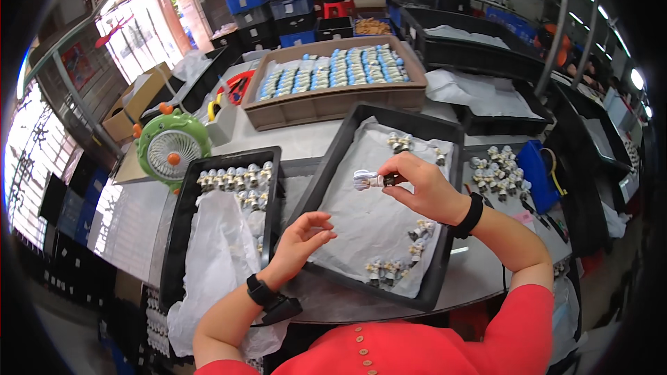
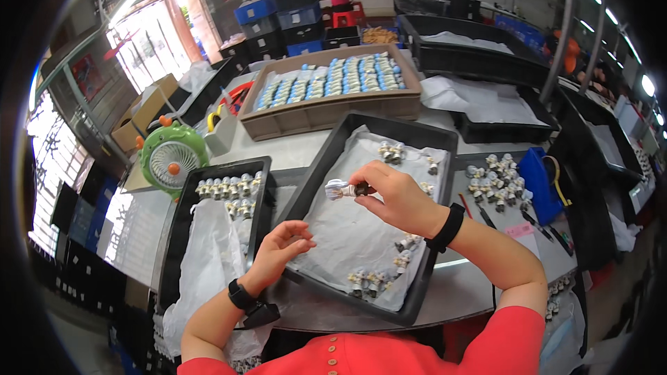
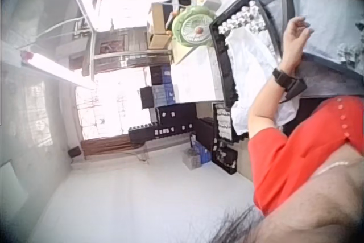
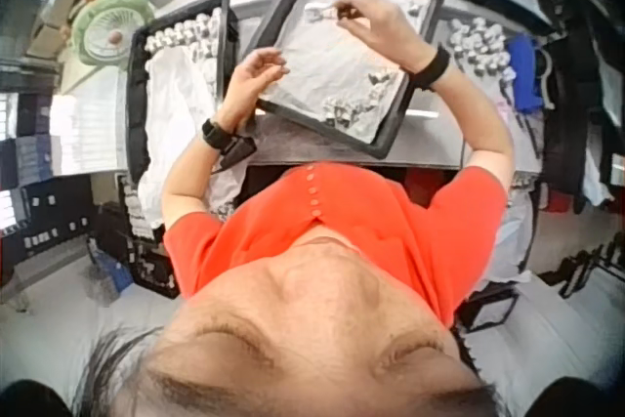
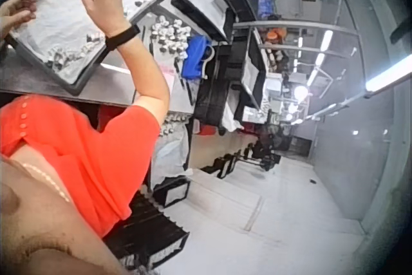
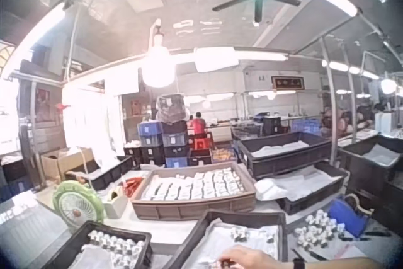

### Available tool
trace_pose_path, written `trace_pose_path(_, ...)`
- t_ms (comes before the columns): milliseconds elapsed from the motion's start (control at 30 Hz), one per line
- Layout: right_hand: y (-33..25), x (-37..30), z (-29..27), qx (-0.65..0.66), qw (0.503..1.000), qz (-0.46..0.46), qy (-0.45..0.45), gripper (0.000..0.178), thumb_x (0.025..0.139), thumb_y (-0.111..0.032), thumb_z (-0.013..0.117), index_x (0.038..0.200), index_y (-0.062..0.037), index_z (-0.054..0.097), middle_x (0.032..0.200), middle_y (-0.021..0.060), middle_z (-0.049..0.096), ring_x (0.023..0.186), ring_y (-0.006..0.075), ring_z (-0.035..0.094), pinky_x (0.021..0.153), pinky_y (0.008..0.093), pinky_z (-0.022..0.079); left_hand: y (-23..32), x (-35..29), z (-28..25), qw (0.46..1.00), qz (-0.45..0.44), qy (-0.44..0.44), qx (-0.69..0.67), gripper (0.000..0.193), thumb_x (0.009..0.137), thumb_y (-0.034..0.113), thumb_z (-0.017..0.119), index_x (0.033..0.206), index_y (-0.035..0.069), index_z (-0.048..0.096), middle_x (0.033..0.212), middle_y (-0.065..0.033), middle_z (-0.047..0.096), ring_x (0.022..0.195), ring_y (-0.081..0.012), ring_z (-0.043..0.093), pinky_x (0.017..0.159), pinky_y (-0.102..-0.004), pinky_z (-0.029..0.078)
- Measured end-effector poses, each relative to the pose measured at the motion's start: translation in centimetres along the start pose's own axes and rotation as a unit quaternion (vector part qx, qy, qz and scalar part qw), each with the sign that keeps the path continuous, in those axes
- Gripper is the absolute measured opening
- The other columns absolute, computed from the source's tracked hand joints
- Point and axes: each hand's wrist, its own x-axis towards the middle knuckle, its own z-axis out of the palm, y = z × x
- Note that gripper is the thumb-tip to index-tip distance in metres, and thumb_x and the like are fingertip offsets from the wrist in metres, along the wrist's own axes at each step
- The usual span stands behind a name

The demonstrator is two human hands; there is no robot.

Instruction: The person picks small cylindrical components from a black tray and wraps them individually in white tissue paper. They then place the wrapped items into a second black tray. The process is repeated for multiple units.

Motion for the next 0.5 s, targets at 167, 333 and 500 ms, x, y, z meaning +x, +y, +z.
trace_pose_path(167, 0.5, -4.7, -7.5, -0.183, 0.976, 0.005, 0.116, 0.027, 0.073, -0.003, 0.067, 0.098, -0.0033, 0.057, 0.092, 0.0111, 0.058, 0.087, 0.027, 0.057, 0.077, 0.0338, 0.046, 0.5, -0.3, 0.5, 0.998, -0.038, -0.004, 0.039, 0.028, 0.085, 0.005, 0.061, 0.111, 0.0, 0.053, 0.099, -0.0067, 0.059, 0.096, -0.0179, 0.06, 0.085, -0.0282, 0.046)
trace_pose_path(333, 2.5, -11.9, -17.0, -0.262, 0.903, 0.152, 0.306, 0.022, 0.075, -0.006, 0.066, 0.096, -0.0035, 0.059, 0.085, 0.009, 0.061, 0.077, 0.0216, 0.058, 0.069, 0.0307, 0.047, 0.2, -0.6, 0.1, 0.998, -0.04, 0.006, 0.038, 0.027, 0.083, 0.004, 0.059, 0.11, 0.0, 0.052, 0.096, -0.0064, 0.059, 0.09, -0.0179, 0.061, 0.079, -0.0274, 0.047)
trace_pose_path(500, 3.9, -25.8, -31.5, -0.364, 0.739, 0.222, 0.521, 0.017, 0.082, -0.013, 0.063, 0.094, -0.0021, 0.059, 0.077, 0.0097, 0.065, 0.069, 0.0159, 0.062, 0.064, 0.0281, 0.048, 1.0, -0.8, 0.9, 0.997, -0.05, -0.019, 0.063, 0.029, 0.09, 0.011, 0.057, 0.117, 0.004, 0.053, 0.104, -0.0057, 0.059, 0.097, -0.0181, 0.059, 0.083, -0.0284, 0.047)
